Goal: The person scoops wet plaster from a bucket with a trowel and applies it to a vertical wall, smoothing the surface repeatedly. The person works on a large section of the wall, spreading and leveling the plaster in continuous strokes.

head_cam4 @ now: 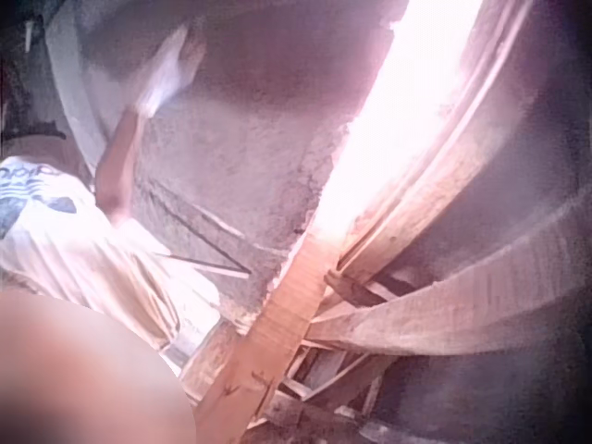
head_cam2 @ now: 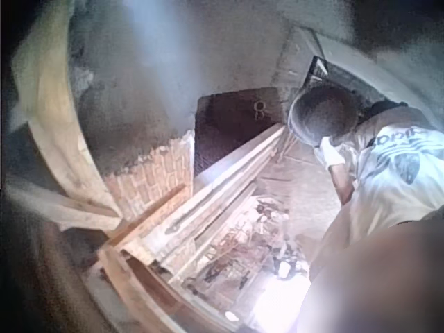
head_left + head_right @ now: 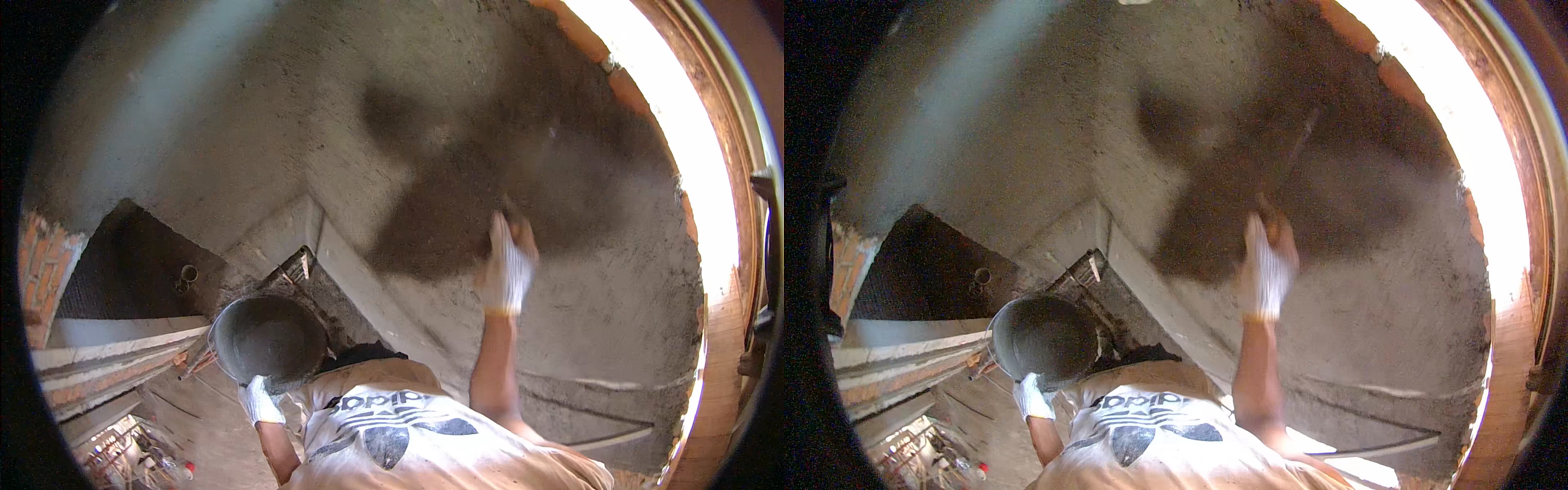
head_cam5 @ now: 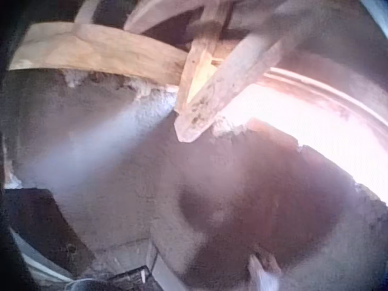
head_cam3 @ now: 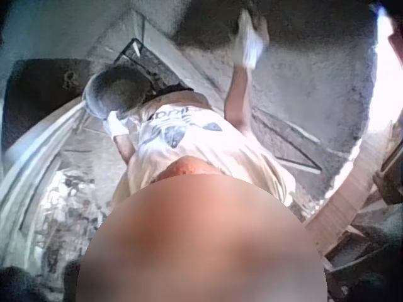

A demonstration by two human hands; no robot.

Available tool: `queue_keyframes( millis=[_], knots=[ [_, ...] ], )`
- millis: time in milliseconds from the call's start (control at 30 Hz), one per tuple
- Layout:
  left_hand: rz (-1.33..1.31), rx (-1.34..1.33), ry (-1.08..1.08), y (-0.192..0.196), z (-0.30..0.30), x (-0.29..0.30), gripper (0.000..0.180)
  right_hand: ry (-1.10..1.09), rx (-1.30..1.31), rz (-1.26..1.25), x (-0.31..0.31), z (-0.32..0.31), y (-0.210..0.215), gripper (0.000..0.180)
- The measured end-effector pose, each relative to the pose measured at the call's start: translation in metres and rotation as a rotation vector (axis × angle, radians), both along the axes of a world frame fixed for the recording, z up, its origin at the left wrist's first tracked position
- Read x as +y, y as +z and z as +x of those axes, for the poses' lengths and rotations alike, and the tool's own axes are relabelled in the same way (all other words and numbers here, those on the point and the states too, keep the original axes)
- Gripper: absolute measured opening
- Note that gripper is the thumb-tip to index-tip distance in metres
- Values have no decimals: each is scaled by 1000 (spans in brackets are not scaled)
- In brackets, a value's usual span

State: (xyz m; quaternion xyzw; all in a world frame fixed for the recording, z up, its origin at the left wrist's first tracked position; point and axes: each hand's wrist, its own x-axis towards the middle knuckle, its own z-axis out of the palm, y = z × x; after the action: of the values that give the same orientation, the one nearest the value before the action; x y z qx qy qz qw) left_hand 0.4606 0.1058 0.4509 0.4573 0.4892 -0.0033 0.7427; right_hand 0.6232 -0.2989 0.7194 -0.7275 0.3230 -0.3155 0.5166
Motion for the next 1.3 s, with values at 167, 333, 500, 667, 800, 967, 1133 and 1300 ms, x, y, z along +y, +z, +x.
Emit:
queue_keyframes(
  millis=[167,333,500,667,800,967,1133,1300],
  knots=[
    [-15,98,-170,-37,-7,35,45,-118,522,60,-18,-174,-98,30],
    [-129,209,-362,-78,8,77,37,214,1169,-395,-3,-353,-229,30],
    [-185,162,-583,-76,40,75,35,171,1707,105,49,-510,-293,40],
    [-77,220,-645,-58,65,37,36,263,1851,376,105,-593,-290,47],
    [-88,222,-719,-55,69,17,39,231,1750,410,123,-606,-289,49],
    [-29,306,-672,-53,54,-8,42,301,1662,271,106,-611,-312,41],
    [41,271,-709,-29,7,-44,42,554,1521,-11,67,-644,-352,35],
    [161,311,-706,-8,-58,-81,39,224,1405,128,28,-681,-384,32]
  ],
)
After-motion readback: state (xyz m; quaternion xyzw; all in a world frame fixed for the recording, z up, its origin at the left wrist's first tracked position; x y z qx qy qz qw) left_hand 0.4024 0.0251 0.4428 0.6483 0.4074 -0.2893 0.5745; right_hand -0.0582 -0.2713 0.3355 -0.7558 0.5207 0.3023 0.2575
